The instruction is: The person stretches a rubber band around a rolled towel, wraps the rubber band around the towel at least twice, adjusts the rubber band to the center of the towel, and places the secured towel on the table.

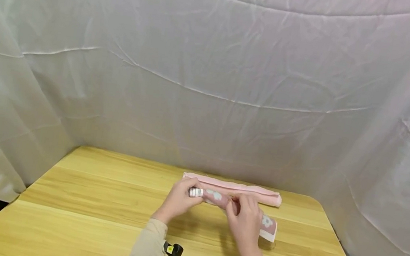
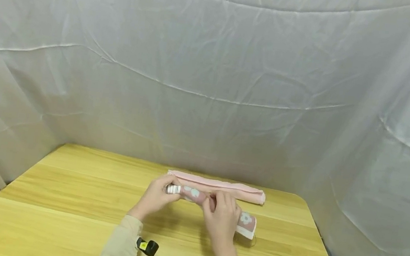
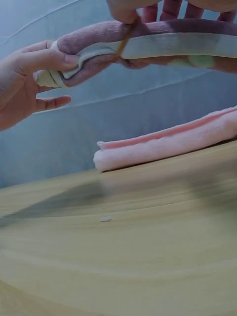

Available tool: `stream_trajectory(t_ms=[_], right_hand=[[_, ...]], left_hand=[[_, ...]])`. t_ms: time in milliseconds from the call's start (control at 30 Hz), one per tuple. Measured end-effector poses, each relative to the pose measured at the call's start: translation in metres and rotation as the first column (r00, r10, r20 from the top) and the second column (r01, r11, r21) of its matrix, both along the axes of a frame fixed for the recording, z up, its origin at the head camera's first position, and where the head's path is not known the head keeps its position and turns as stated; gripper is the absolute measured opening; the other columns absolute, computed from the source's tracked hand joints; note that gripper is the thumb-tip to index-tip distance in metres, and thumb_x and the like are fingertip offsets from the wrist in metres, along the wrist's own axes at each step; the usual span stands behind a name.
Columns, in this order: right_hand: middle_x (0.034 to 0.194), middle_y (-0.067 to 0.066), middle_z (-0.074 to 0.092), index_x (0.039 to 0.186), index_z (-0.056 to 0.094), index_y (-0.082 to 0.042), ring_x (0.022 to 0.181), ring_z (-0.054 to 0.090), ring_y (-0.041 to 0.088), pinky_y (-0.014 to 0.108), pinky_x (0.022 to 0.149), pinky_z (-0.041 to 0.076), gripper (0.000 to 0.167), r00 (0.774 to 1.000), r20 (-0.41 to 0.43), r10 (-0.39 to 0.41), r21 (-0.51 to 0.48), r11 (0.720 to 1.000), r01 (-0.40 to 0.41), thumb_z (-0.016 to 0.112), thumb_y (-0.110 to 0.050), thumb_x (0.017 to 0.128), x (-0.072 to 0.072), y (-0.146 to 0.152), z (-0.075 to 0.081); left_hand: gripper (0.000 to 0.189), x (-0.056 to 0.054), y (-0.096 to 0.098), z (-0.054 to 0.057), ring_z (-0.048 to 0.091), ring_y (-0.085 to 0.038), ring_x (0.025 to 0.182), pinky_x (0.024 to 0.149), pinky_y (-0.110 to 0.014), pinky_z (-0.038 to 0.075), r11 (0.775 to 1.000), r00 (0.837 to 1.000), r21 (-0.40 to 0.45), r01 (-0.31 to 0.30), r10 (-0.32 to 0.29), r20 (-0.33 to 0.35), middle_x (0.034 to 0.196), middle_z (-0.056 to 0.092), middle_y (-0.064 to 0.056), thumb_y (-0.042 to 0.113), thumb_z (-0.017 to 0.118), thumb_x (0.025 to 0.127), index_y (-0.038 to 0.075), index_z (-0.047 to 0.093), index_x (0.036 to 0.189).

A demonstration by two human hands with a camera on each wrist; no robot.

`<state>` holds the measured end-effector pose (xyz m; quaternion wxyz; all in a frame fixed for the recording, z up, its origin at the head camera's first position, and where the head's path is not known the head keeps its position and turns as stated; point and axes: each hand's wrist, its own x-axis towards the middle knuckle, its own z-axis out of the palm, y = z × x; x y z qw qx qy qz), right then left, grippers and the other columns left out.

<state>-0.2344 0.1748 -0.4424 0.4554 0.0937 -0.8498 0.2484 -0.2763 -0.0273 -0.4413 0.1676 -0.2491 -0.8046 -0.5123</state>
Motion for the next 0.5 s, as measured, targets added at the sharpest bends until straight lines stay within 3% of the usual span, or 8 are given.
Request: stream_trajectory(t_ms=[133,333,500], right_hand=[[0.085,0.007,0.067,0.087,0.067,-0.009,0.081,0.061,0.025,0.046,0.068,0.045,0.017,0.998,-0.004,0.063,0.015,0.998,-0.063,0.078,-0.017,0.077,-0.001,-0.005,-0.001],[0.092,0.007,0.067,0.095,0.066,-0.007,0.082,0.064,0.024,0.045,0.069,0.050,0.024,0.991,0.063,0.117,0.041,0.992,-0.120,0.079,-0.019,0.080,-0.001,-0.011,-0.009],[0.105,0.010,0.069,0.109,0.067,-0.007,0.098,0.066,0.029,0.048,0.081,0.053,0.031,0.977,0.156,0.144,0.102,0.982,-0.161,0.077,-0.017,0.082,-0.002,-0.013,-0.015]], left_hand=[[0.018,-0.002,-0.008,0.000,0.050,-0.010,0.077,0.064,-0.021,0.046,0.997,0.998,0.075,-0.030,0.026,0.053,0.082,0.057,0.000,0.010,0.078,0.076,0.019,0.063,0.081],[0.019,-0.004,-0.021,-0.002,0.050,-0.012,0.075,0.063,-0.021,0.046,0.993,0.992,0.097,-0.061,0.049,0.118,0.081,0.056,-0.001,0.011,0.079,0.076,0.020,0.063,0.079],[0.020,-0.005,-0.032,-0.006,0.052,-0.013,0.076,0.062,-0.021,0.048,0.989,0.987,0.113,-0.092,0.076,0.139,0.082,0.059,-0.003,0.008,0.080,0.075,0.017,0.062,0.078]])
